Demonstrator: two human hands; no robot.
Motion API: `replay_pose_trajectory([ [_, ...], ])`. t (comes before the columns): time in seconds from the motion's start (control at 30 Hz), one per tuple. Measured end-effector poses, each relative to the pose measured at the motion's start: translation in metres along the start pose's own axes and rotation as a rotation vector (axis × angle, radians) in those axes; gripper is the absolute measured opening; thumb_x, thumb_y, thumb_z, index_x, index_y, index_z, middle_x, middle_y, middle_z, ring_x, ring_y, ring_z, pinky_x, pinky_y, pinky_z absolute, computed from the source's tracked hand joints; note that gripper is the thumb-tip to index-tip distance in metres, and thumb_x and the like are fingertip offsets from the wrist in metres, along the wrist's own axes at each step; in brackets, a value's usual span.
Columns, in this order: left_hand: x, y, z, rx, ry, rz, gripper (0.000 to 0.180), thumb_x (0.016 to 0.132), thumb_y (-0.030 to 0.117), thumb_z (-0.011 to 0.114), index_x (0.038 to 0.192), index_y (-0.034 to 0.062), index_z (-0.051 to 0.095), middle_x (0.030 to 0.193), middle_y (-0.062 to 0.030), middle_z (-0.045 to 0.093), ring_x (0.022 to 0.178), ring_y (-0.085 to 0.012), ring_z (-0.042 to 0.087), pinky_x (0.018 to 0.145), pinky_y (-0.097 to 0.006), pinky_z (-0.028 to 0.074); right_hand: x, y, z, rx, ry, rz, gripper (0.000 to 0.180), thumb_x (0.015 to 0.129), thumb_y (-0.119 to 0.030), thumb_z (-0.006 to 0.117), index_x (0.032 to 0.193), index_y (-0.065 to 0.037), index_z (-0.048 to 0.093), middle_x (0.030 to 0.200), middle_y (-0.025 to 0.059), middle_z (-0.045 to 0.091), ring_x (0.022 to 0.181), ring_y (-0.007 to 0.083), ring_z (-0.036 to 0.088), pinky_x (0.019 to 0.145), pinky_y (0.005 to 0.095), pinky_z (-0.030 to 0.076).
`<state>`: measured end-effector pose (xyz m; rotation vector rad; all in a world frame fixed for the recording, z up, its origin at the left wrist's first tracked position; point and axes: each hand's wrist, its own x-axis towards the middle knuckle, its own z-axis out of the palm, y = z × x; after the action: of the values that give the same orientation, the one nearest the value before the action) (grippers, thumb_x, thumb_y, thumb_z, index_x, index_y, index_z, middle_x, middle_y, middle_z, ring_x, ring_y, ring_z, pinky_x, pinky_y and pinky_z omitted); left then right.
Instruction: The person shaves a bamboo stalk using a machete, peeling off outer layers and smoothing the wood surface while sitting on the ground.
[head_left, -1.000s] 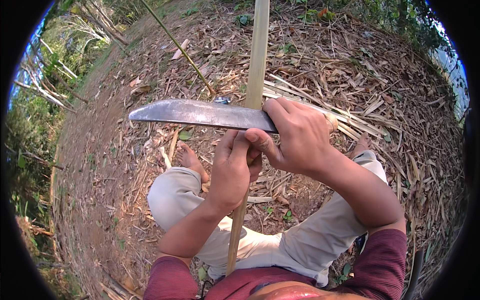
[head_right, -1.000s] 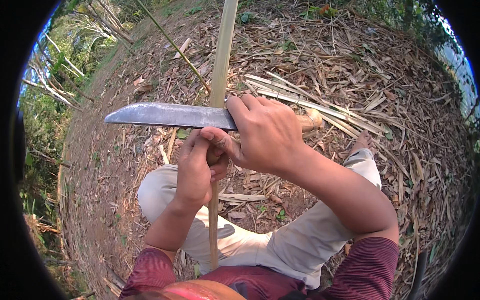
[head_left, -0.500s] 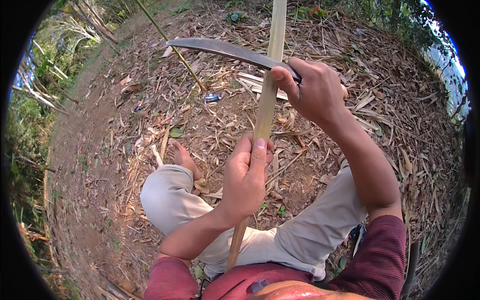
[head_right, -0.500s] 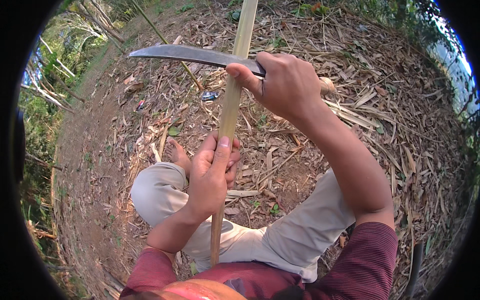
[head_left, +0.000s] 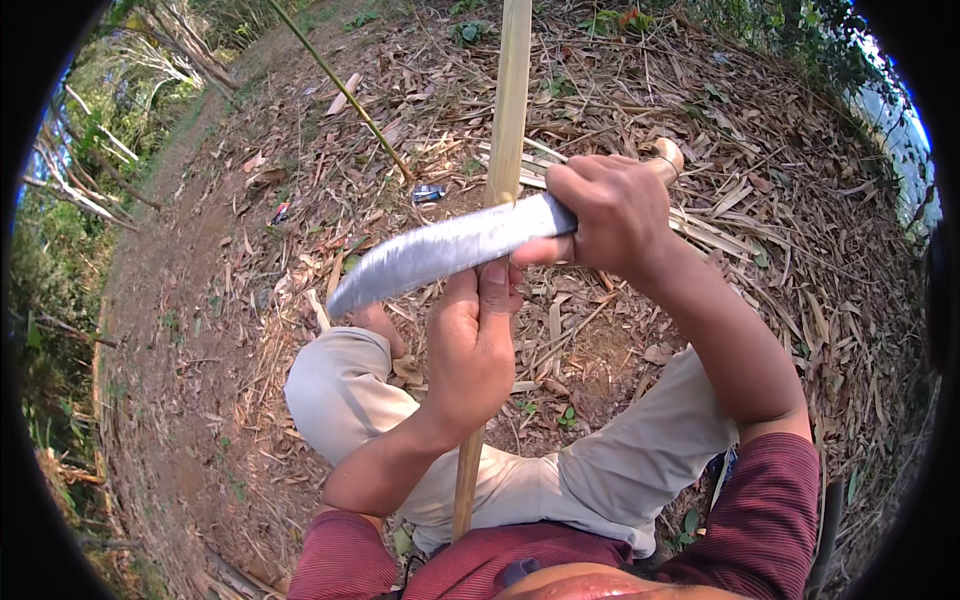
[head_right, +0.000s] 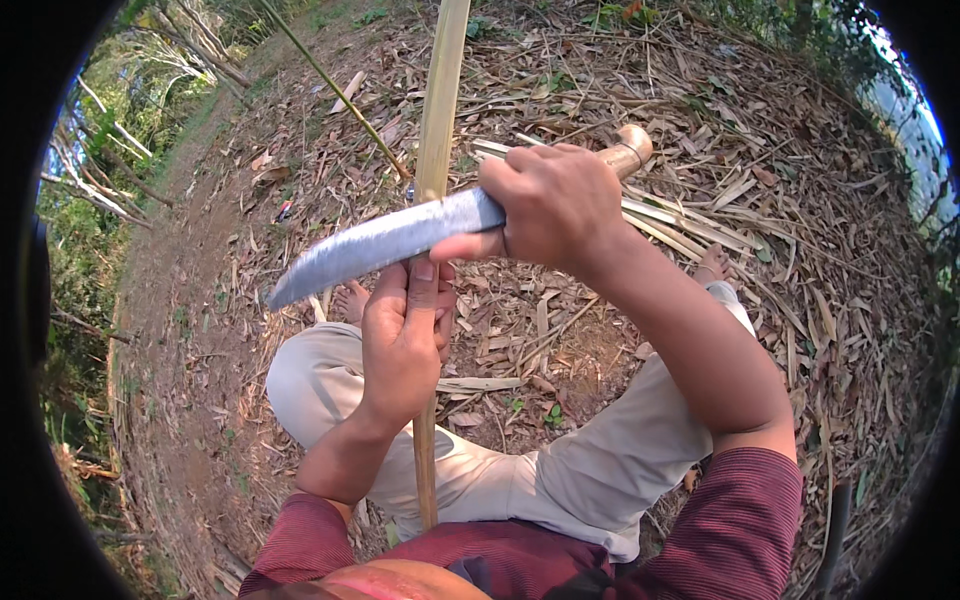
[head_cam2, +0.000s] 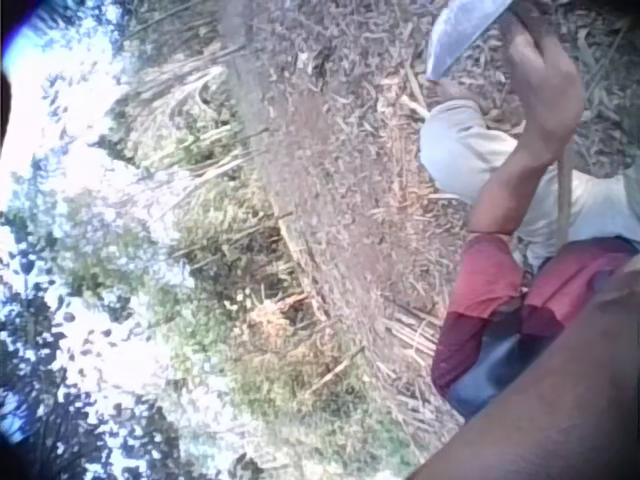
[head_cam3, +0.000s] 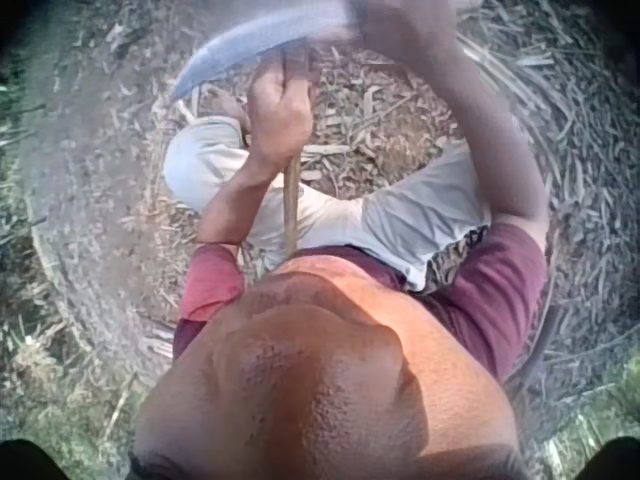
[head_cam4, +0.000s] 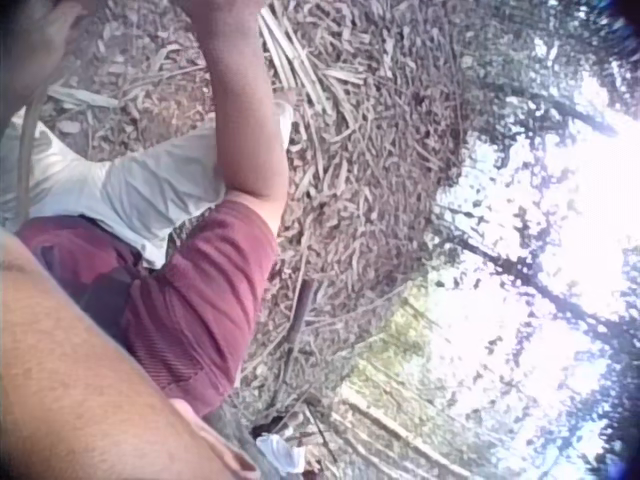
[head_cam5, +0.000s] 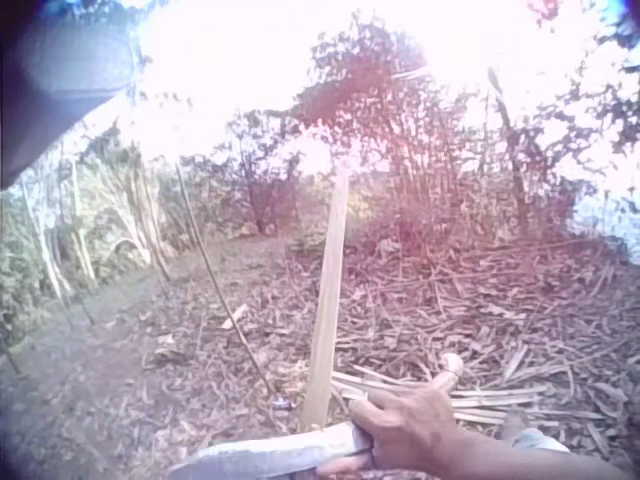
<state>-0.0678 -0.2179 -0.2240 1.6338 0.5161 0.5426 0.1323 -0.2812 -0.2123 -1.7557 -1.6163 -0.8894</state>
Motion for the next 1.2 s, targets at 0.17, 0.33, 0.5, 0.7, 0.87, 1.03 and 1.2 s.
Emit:
replay_pose_trajectory([
  [0.17, -0.009, 0.017, 0.009, -0.256, -0.127, -0.086, 0.023, 0.107, 0.03, 0.042, 0.104, 0.0078, 0.05, 0.072, 0.006, 0.041, 0.048, 0.0013, 0.029, 0.041, -0.016, 0.021, 0.001, 0.096, -0.036, 0.062, -0.067, 0.817, 0.088, 0.089, -0.083, 0.026, 0.057, -0.004, 0.048, 0.054, 0.0104, 0.052, 0.057, 0.0249, 0.057, 0.055, 0.0391, 0.043],
  [0.33, 0.037, 0.037, -0.035, -0.412, -0.096, -0.17, 0.024, 0.106, 0.027, 0.043, 0.109, 0.0041, 0.051, 0.073, 0.0032, 0.044, 0.046, -0.0007, 0.029, 0.038, -0.017, 0.022, -0.004, 0.07, -0.008, 0.594, -0.282, 1.132, 0.076, 0.086, -0.086, 0.03, 0.058, -0.015, 0.038, 0.054, -0.0063, 0.034, 0.046, 0.0082, 0.034, 0.045, 0.0255, 0.028],
  [0.5, 0.075, 0.073, -0.08, -0.295, -0.038, -0.061, 0.024, 0.105, 0.024, 0.042, 0.11, 0.0024, 0.051, 0.075, 0.0007, 0.047, 0.045, -0.002, 0.033, 0.037, -0.018, 0.027, -0.006, 0.071, -0.008, 0.778, -0.55, 1.361, 0.073, 0.088, -0.08, 0.041, 0.07, -0.01, 0.051, 0.056, -0.0052, 0.038, 0.045, 0.0074, 0.038, 0.043, 0.0244, 0.032],
  [0.7, 0.103, 0.075, -0.083, -0.322, -0.087, 0.015, 0.024, 0.106, 0.023, 0.04, 0.112, 0.0025, 0.051, 0.074, 0.0011, 0.047, 0.048, -0.0037, 0.04, 0.039, -0.019, 0.033, -0.051, 0.115, 0.01, 0.48, -1.185, 1.101, 0.035, 0.095, -0.023, 0.061, 0.106, 0.01, 0.06, 0.082, 0.0166, 0.068, 0.068, 0.0249, 0.073, 0.056, 0.038, 0.062],
  [0.87, 0.105, 0.049, -0.089, -0.359, -0.144, -0.008, 0.023, 0.106, 0.022, 0.04, 0.116, 0.0052, 0.051, 0.072, 0.0019, 0.046, 0.047, -0.0037, 0.04, 0.04, -0.018, 0.034, -0.056, 0.131, 0.017, 0.129, -1.801, 1.099, 0.027, 0.099, -0.018, 0.051, 0.105, 0.007, 0.06, 0.083, 0.0167, 0.072, 0.069, 0.0233, 0.073, 0.054, 0.0367, 0.059],
  [1.03, 0.101, 0.04, -0.082, -0.345, -0.124, -0.053, 0.02, 0.104, 0.02, 0.043, 0.114, 0.0044, 0.052, 0.08, -0.0026, 0.055, 0.053, -0.0078, 0.051, 0.041, -0.02, 0.039, -0.043, 0.116, 0.006, 0.017, -1.603, 1.054, 0.029, 0.1, -0.018, 0.05, 0.099, 0.007, 0.064, 0.08, 0.0167, 0.072, 0.063, 0.0237, 0.072, 0.053, 0.0367, 0.058],
  [1.2, 0.091, 0.035, -0.068, -0.44, -0.163, -0.141, 0.02, 0.099, 0.017, 0.045, 0.107, 0.0013, 0.053, 0.087, -0.007, 0.059, 0.061, -0.0135, 0.059, 0.043, -0.023, 0.043, -0.018, 0.098, -0.02, 0.314, -1.092, 0.983, 0.033, 0.102, -0.023, 0.052, 0.119, 0.004, 0.059, 0.071, 0.0134, 0.069, 0.054, 0.0207, 0.069, 0.046, 0.0321, 0.055],
])
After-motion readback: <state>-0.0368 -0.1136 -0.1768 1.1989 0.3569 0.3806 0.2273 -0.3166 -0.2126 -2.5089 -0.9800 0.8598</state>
